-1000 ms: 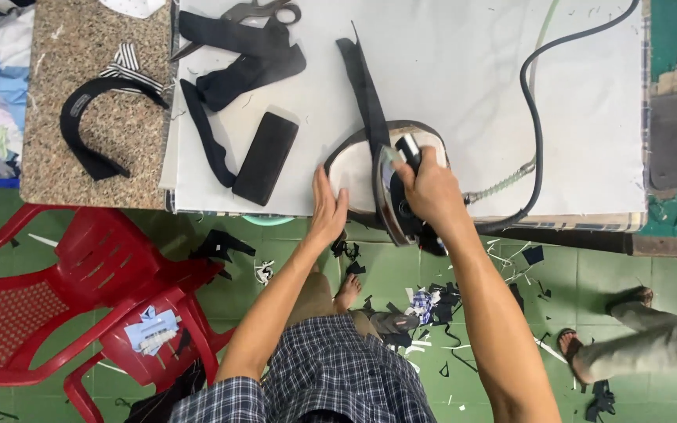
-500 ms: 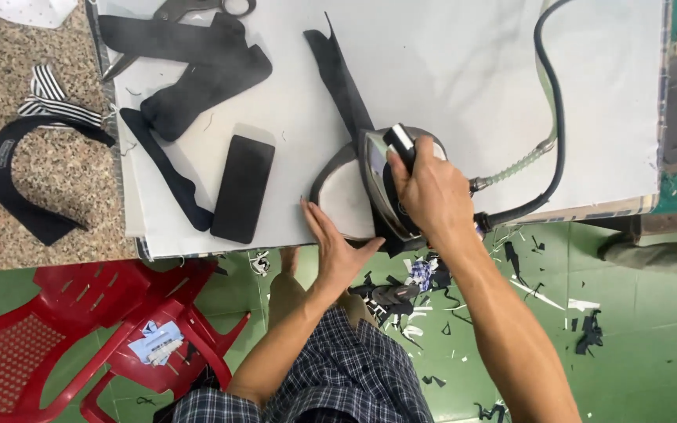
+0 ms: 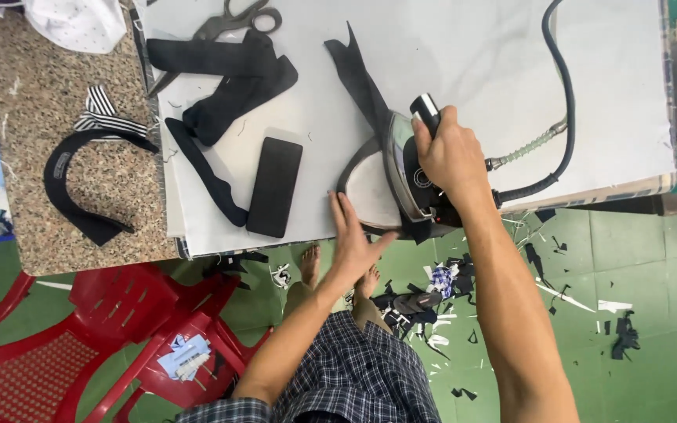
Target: The person irons a black fabric strip on a curved pressing board using a steam iron. They repeatedly position the fabric, press it with the iron, and adjust its placement to ensure it is flat and smooth.
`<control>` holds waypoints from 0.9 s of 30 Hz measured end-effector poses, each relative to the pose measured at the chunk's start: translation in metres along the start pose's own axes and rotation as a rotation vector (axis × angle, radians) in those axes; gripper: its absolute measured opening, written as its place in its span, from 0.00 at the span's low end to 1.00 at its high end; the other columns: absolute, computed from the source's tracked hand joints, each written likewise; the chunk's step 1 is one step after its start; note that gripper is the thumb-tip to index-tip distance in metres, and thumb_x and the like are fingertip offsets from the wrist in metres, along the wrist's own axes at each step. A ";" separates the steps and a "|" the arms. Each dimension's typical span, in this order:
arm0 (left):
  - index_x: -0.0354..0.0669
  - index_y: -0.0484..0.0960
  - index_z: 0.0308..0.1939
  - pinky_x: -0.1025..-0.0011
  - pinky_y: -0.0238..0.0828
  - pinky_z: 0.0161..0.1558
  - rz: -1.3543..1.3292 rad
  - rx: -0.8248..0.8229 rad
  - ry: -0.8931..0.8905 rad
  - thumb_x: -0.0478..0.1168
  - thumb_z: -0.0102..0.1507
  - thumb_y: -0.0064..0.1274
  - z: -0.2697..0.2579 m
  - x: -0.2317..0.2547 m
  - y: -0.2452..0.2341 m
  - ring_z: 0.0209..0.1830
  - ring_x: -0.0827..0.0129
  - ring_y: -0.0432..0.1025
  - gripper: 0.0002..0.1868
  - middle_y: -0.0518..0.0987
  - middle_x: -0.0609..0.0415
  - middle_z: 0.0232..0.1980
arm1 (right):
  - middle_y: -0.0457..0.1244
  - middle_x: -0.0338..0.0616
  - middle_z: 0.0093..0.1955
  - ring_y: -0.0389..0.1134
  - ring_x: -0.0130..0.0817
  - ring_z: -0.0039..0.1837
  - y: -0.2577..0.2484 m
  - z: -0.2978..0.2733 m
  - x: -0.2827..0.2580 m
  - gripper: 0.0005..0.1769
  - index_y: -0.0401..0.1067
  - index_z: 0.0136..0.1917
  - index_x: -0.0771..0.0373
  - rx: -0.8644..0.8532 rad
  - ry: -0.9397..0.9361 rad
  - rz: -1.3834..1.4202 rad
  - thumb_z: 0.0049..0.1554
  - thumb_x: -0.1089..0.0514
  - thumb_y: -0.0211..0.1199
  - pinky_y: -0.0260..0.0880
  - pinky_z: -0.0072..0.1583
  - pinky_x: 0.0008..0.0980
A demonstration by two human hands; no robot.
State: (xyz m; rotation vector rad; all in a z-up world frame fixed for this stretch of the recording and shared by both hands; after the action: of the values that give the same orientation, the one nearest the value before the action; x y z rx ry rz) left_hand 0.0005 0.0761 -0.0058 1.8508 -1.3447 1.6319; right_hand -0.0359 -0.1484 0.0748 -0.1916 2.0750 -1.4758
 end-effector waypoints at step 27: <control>0.50 0.81 0.63 0.49 0.60 0.62 1.021 0.858 0.590 0.48 0.67 0.51 0.067 -0.110 -0.179 0.68 0.47 0.68 0.21 0.73 0.38 0.68 | 0.68 0.66 0.42 0.73 0.66 0.48 0.001 -0.040 0.010 0.32 0.64 0.59 0.67 -0.049 0.042 0.011 0.68 0.33 0.46 0.73 0.50 0.58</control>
State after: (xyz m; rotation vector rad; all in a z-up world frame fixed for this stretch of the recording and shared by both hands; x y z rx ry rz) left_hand 0.1940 0.1616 -0.0654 0.6700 -1.4805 3.3144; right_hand -0.0649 -0.1194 0.0787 -0.1696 2.1437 -1.4353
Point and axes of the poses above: each hand's wrist, its own z-axis towards the middle knuckle, its own y-axis out of the palm, x = y × z, the point moved 3 cm from there along z, towards the middle knuckle
